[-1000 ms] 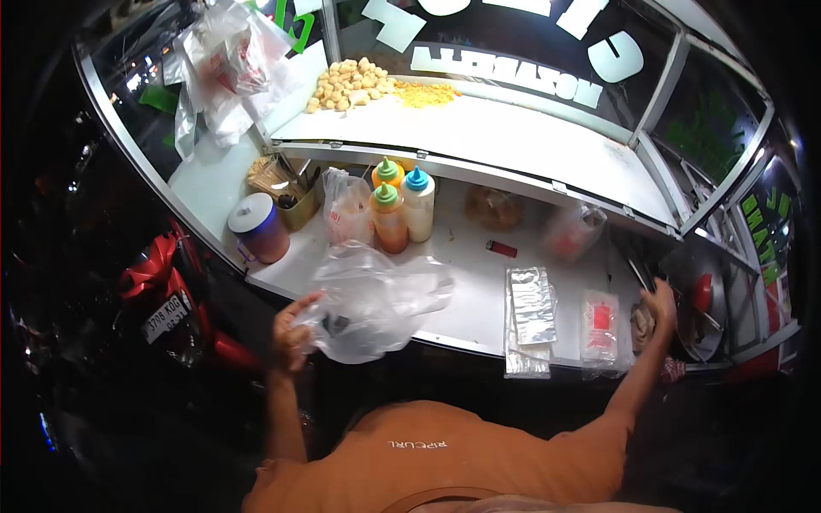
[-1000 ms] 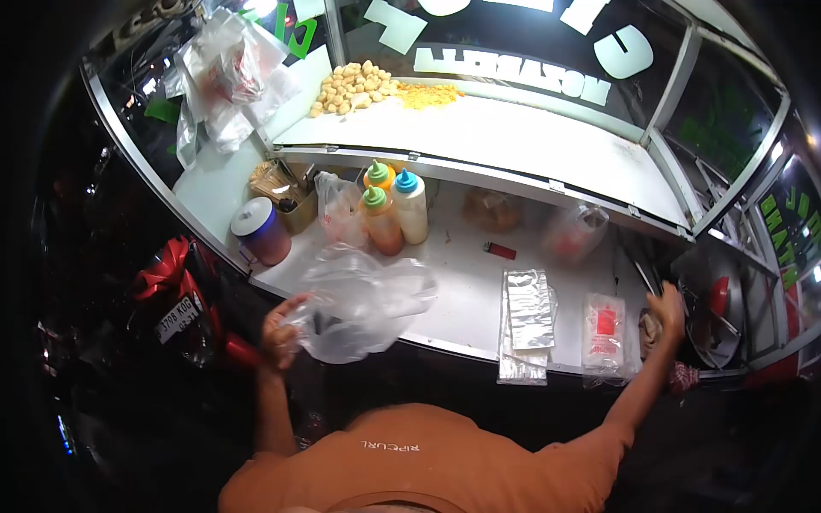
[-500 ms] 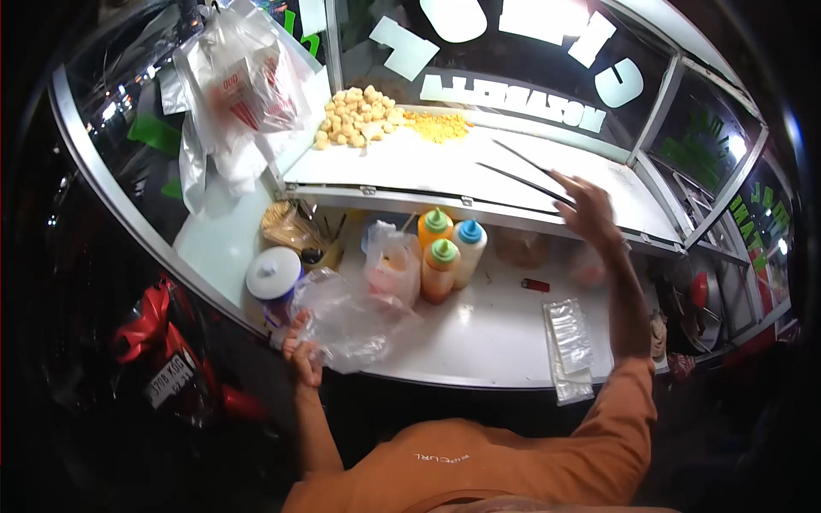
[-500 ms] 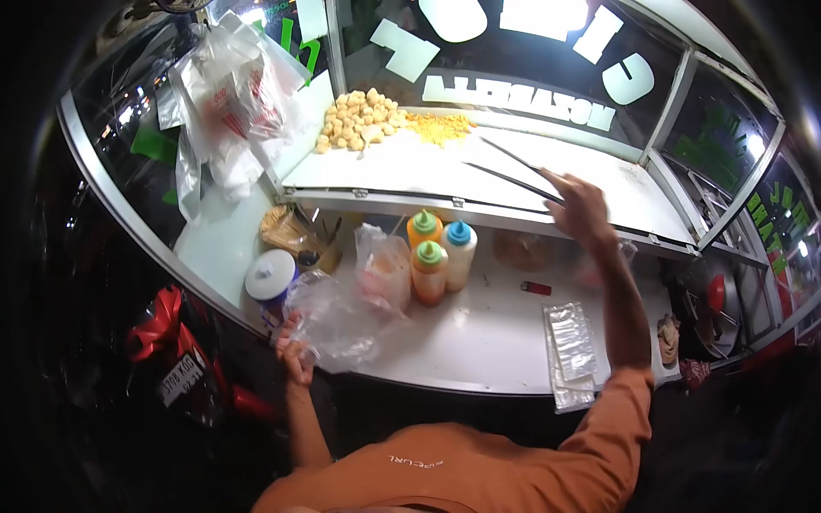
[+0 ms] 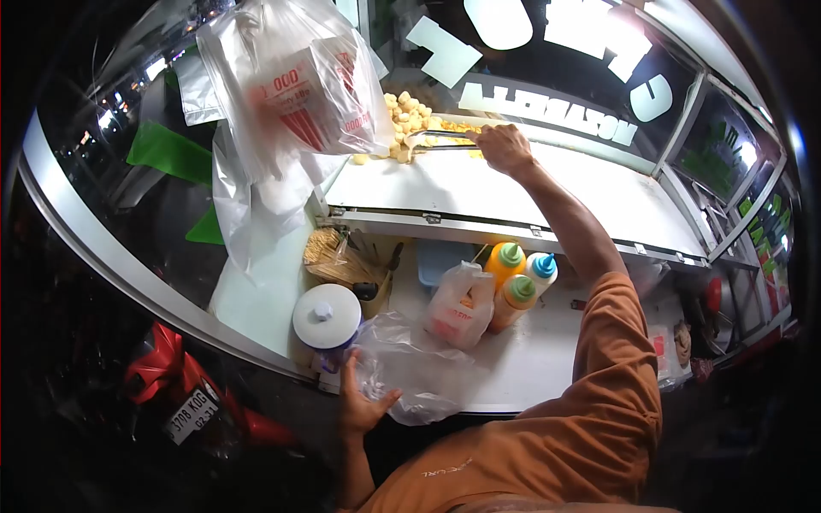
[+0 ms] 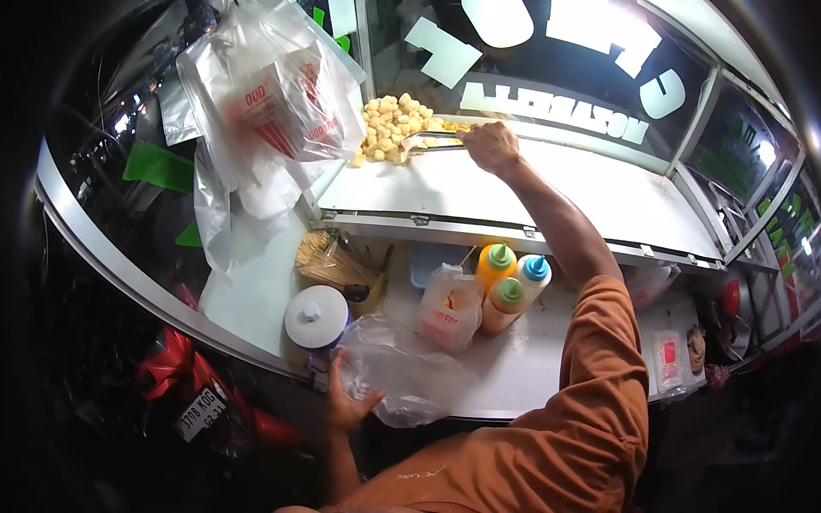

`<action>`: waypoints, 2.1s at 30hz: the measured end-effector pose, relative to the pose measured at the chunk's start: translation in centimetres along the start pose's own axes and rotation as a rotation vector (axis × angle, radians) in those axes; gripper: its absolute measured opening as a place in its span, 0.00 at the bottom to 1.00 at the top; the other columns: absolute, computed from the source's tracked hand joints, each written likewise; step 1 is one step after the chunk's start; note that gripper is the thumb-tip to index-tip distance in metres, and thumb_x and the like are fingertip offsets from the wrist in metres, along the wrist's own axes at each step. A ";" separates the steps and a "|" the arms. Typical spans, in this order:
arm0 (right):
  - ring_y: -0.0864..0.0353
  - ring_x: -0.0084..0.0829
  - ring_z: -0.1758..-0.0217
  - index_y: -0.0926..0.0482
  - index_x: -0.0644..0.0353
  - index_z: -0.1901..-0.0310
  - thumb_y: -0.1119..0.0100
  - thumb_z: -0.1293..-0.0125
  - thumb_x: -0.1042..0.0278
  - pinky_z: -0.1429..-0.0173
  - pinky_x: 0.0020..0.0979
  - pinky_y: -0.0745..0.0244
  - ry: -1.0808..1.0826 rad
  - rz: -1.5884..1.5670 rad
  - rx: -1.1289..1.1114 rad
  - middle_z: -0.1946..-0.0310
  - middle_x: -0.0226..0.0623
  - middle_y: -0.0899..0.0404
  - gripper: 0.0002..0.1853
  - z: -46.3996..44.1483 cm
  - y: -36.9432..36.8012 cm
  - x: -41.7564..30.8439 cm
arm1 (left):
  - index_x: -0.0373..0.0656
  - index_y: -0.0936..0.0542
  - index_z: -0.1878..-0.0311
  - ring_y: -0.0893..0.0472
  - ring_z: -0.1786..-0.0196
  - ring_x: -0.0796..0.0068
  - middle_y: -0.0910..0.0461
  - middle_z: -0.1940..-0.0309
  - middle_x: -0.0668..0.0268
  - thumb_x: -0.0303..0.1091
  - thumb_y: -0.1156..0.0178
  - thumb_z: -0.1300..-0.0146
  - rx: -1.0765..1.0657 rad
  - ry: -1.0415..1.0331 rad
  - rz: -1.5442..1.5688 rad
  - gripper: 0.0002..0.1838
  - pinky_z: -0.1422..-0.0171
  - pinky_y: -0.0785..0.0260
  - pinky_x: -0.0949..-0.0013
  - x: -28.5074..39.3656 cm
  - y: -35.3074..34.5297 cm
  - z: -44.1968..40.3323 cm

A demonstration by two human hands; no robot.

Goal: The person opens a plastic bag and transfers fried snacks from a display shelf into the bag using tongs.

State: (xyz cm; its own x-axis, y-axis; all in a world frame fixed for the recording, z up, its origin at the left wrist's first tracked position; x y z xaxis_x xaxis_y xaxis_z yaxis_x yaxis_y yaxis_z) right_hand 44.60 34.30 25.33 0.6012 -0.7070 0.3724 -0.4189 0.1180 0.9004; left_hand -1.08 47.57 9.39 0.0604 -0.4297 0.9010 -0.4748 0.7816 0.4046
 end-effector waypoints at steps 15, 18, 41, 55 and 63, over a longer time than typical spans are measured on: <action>0.28 0.19 0.82 0.23 0.59 0.40 0.29 0.46 0.64 0.81 0.26 0.34 -0.797 -1.019 -0.189 0.77 0.35 0.22 0.29 20.7 -8.4 22.9 | 0.29 0.30 0.37 0.20 0.47 0.65 0.31 0.36 0.50 0.25 0.47 0.53 -0.300 0.241 0.777 0.33 0.67 0.15 0.68 8.9 -4.4 3.5; 0.29 0.21 0.83 0.19 0.61 0.49 0.31 0.42 0.61 0.80 0.28 0.34 -0.868 -0.998 -0.185 0.79 0.32 0.24 0.21 23.8 -11.4 25.4 | 0.29 0.31 0.36 0.23 0.42 0.62 0.37 0.32 0.50 0.19 0.48 0.47 -0.465 0.153 0.907 0.30 0.64 0.16 0.67 12.5 -7.5 3.5; 0.15 0.42 0.56 0.28 0.64 0.42 0.52 0.31 0.69 0.61 0.39 0.17 -0.091 -0.049 -0.014 0.55 0.45 0.21 0.18 -6.2 -1.8 -7.7 | 0.37 0.36 0.30 0.20 0.65 0.78 0.24 0.47 0.59 0.12 0.57 0.51 0.137 0.393 0.787 0.39 0.65 0.22 0.75 0.9 -6.4 3.0; 0.17 0.45 0.50 0.16 0.62 0.58 0.44 0.45 0.72 0.51 0.45 0.20 -0.180 -0.387 -0.064 0.57 0.49 0.17 0.13 -9.9 -6.5 -2.3 | 0.32 0.46 0.26 0.34 0.32 0.62 0.43 0.29 0.53 0.24 0.37 0.47 -0.182 0.048 0.548 0.45 0.37 0.30 0.64 1.9 -4.1 -0.2; 0.19 0.46 0.48 0.19 0.48 0.45 0.37 0.49 0.56 0.43 0.44 0.24 -0.099 -0.442 -0.073 0.52 0.46 0.18 0.26 -3.4 -2.3 4.2 | 0.33 0.47 0.26 0.27 0.39 0.63 0.44 0.28 0.55 0.10 0.52 0.46 -0.184 0.295 0.689 0.41 0.51 0.19 0.64 2.9 -5.0 -0.6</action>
State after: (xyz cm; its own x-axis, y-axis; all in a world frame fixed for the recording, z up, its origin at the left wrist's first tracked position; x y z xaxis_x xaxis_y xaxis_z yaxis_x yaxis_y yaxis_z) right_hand 50.38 33.39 25.58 0.6420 -0.7634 -0.0711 -0.0859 -0.1638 0.9828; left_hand 1.97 42.66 10.11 0.0478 0.2992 0.9530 -0.3377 0.9028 -0.2664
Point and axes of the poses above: each hand's wrist, its own z-axis away from the middle knuckle, its own y-axis out of the back of the hand, x = y × z, the point moved 6 cm from there along -z, towards the middle knuckle
